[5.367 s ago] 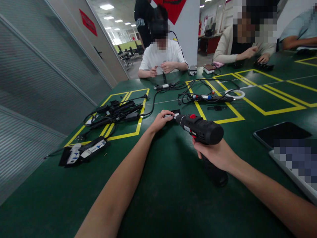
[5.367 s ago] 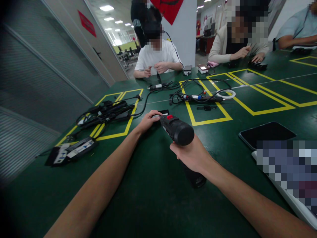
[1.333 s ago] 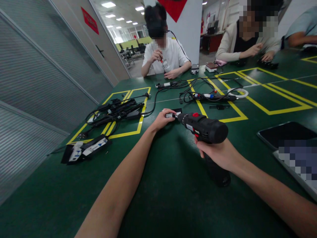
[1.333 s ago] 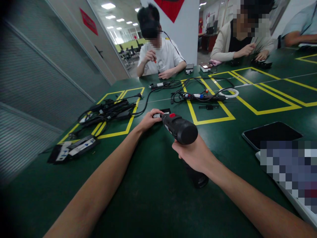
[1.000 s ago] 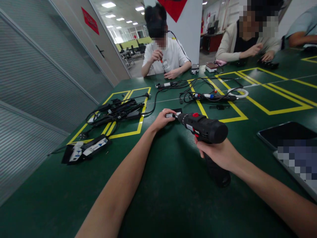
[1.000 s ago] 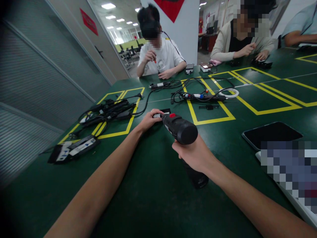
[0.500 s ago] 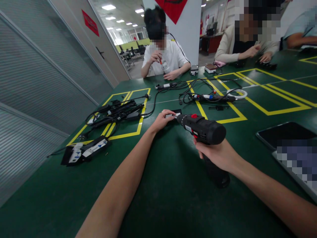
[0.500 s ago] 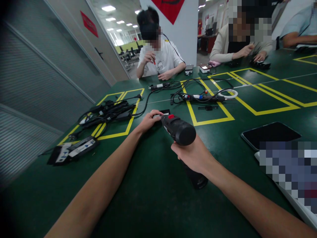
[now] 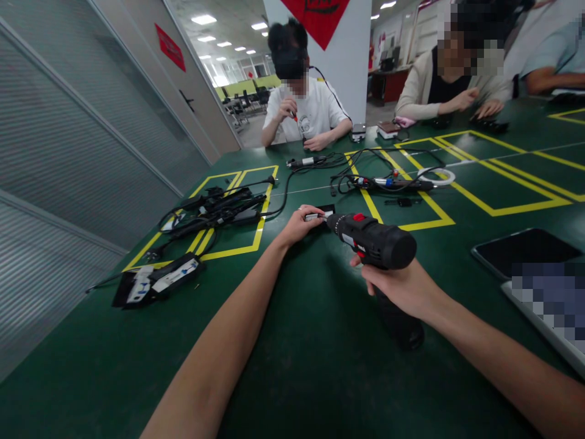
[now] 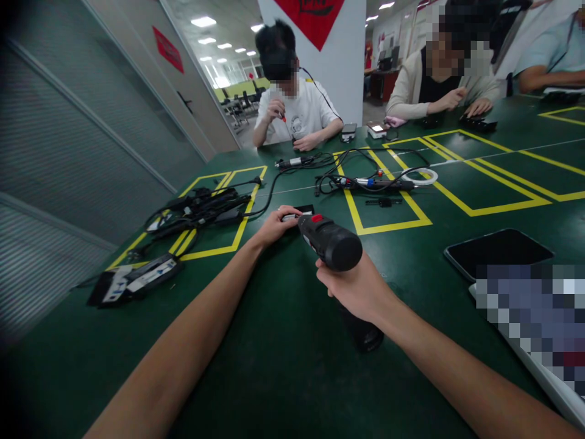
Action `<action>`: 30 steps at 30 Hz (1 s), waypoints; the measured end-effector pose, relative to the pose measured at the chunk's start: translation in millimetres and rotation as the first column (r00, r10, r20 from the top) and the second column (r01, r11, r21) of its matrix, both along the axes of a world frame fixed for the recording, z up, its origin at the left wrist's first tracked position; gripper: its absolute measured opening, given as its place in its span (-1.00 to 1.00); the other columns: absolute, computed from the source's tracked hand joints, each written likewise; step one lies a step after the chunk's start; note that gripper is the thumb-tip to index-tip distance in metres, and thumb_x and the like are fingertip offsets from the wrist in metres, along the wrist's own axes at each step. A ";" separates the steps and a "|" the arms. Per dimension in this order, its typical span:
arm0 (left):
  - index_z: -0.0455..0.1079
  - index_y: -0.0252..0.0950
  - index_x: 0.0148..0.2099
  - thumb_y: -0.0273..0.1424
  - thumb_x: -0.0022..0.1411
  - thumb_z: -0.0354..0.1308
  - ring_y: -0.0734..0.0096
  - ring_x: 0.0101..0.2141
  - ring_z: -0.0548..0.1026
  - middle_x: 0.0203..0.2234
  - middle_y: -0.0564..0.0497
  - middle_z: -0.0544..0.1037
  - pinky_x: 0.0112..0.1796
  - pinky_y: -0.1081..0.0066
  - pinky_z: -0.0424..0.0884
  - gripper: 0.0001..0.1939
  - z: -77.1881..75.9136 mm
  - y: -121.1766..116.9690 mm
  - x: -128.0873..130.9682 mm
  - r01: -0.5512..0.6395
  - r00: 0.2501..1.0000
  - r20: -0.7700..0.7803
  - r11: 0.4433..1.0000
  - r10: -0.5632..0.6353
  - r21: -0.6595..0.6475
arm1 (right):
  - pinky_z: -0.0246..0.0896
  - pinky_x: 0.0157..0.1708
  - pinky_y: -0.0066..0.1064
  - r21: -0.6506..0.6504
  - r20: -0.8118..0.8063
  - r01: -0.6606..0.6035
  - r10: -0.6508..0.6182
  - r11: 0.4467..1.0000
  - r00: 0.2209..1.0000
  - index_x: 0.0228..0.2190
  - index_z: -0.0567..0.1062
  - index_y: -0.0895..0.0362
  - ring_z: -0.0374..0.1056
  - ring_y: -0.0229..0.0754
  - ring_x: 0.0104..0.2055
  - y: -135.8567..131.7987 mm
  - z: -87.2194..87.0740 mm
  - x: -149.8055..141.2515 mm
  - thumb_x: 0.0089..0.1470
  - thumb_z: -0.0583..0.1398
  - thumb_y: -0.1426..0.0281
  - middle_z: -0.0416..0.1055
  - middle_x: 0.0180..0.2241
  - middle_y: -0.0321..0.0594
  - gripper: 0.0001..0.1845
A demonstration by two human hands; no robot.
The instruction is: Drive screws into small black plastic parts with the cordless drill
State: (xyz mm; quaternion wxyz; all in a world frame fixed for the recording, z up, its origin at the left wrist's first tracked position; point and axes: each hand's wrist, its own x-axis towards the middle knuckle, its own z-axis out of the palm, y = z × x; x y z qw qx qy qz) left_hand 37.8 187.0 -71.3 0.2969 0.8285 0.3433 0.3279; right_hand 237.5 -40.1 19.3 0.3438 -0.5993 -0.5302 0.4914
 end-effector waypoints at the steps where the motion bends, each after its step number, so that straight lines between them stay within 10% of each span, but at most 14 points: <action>1: 0.49 -0.26 -0.12 -0.25 0.12 0.19 0.26 -0.07 0.38 -0.17 -0.06 0.47 0.04 0.26 0.25 -0.71 0.0 0.1 0.0 0.001 1.000 0.001 1.000 -0.001 0.002 | 0.13 -0.54 -0.44 -0.001 0.005 -0.004 0.004 1.000 1.000 -0.32 0.44 0.15 0.26 -0.29 -0.57 0.2 -0.4 0.1 -0.04 0.16 0.40 0.33 -0.60 -0.34 -0.83; 30: 0.50 -0.23 -0.15 -0.30 0.11 0.15 0.26 -0.04 0.37 -0.16 -0.03 0.46 0.09 0.24 0.22 -0.74 1.1 -1.0 1.8 -0.040 0.999 0.019 0.998 0.042 -0.057 | 0.18 -0.49 -0.42 0.041 -0.056 -0.028 0.030 0.999 0.998 -0.37 0.38 0.13 0.28 -0.29 -0.54 0.7 -9.3 2.4 -0.02 0.14 0.41 0.31 -0.58 -0.37 -0.90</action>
